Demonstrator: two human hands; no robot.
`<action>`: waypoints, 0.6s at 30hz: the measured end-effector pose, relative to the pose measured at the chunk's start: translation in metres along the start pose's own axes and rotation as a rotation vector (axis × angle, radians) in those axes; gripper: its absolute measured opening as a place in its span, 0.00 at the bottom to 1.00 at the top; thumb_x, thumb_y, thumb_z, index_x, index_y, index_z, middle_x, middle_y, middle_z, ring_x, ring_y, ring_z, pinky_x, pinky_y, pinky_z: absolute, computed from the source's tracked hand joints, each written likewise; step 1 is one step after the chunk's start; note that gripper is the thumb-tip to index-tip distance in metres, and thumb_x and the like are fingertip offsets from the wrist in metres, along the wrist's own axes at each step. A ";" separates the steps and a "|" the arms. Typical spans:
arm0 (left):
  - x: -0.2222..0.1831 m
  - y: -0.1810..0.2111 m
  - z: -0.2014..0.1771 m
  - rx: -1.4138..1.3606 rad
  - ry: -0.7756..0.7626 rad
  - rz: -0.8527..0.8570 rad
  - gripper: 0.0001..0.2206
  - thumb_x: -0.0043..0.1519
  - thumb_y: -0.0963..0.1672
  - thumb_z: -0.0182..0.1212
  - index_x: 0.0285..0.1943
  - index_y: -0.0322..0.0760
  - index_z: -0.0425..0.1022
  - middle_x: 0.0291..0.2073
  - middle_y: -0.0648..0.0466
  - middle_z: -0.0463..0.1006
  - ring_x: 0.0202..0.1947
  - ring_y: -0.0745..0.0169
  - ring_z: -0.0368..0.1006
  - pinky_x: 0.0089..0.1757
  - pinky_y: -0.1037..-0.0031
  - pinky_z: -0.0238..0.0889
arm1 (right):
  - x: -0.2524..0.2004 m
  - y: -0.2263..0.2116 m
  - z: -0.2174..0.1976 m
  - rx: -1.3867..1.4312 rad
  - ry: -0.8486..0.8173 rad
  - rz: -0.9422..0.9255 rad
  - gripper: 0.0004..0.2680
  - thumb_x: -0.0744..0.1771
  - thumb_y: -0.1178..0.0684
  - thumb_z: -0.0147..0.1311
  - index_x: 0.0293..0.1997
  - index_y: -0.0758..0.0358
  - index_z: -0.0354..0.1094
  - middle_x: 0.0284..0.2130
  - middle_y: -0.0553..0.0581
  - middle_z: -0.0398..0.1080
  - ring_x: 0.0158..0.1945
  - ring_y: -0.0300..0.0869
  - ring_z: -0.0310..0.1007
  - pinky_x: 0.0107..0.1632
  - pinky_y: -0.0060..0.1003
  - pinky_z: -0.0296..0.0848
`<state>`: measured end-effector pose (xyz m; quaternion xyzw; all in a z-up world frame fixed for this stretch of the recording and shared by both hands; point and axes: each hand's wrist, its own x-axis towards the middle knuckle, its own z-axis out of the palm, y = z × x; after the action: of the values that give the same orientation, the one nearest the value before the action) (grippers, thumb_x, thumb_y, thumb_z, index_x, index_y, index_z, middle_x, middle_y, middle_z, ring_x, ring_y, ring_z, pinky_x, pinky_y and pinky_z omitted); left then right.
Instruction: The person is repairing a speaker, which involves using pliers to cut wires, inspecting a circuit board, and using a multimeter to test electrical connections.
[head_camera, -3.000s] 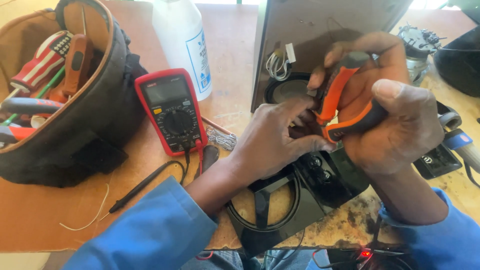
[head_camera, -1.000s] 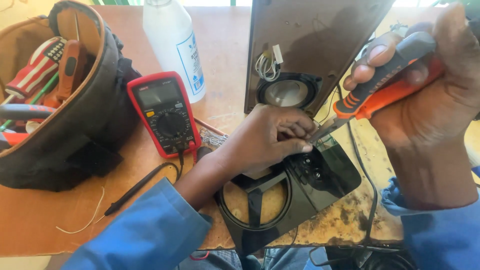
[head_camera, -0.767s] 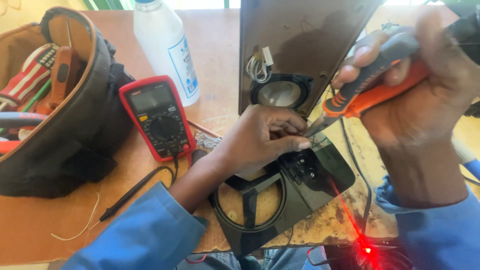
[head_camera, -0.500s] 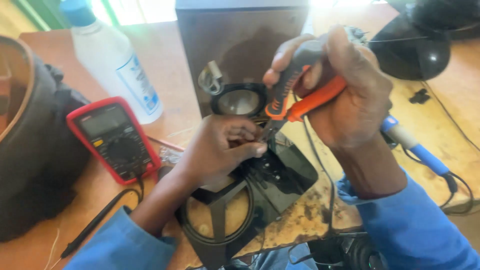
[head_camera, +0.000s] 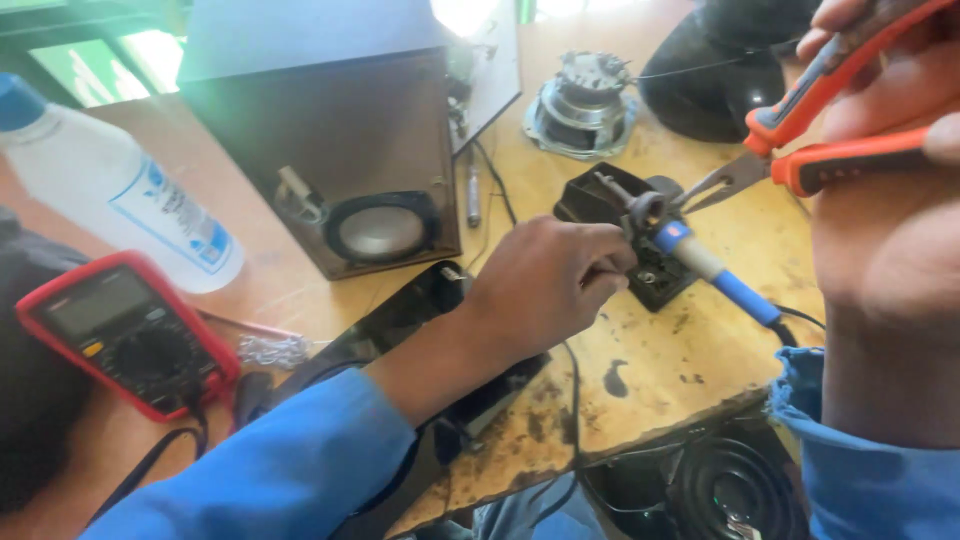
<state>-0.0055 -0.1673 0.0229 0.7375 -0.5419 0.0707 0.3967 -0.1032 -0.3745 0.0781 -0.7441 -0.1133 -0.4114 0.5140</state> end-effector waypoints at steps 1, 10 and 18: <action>0.006 -0.005 0.014 -0.007 -0.004 0.010 0.04 0.57 0.41 0.65 0.37 0.38 0.83 0.22 0.53 0.83 0.22 0.54 0.79 0.29 0.64 0.70 | -0.001 0.010 -0.012 -0.010 0.007 -0.001 0.15 0.71 0.36 0.42 0.52 0.57 0.58 0.64 0.54 0.65 0.71 0.43 0.67 0.79 0.39 0.78; 0.025 -0.021 0.072 0.266 -0.091 0.148 0.10 0.69 0.38 0.52 0.34 0.37 0.73 0.12 0.59 0.62 0.10 0.64 0.60 0.16 0.69 0.46 | -0.003 0.030 -0.043 -0.209 -0.175 -0.147 0.15 0.62 0.69 0.46 0.49 0.69 0.44 0.56 0.71 0.56 0.50 0.51 0.57 0.54 0.39 0.60; 0.018 -0.015 0.050 0.257 0.015 0.076 0.02 0.62 0.43 0.60 0.41 0.44 0.76 0.27 0.54 0.81 0.23 0.44 0.74 0.24 0.57 0.60 | -0.013 0.096 -0.057 -0.247 -0.506 -0.114 0.09 0.71 0.64 0.47 0.36 0.57 0.52 0.50 0.62 0.68 0.56 0.47 0.66 0.57 0.39 0.62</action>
<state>-0.0018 -0.2121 -0.0092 0.7608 -0.5529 0.1599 0.2999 -0.0830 -0.4633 0.0122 -0.8726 -0.2286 -0.2516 0.3508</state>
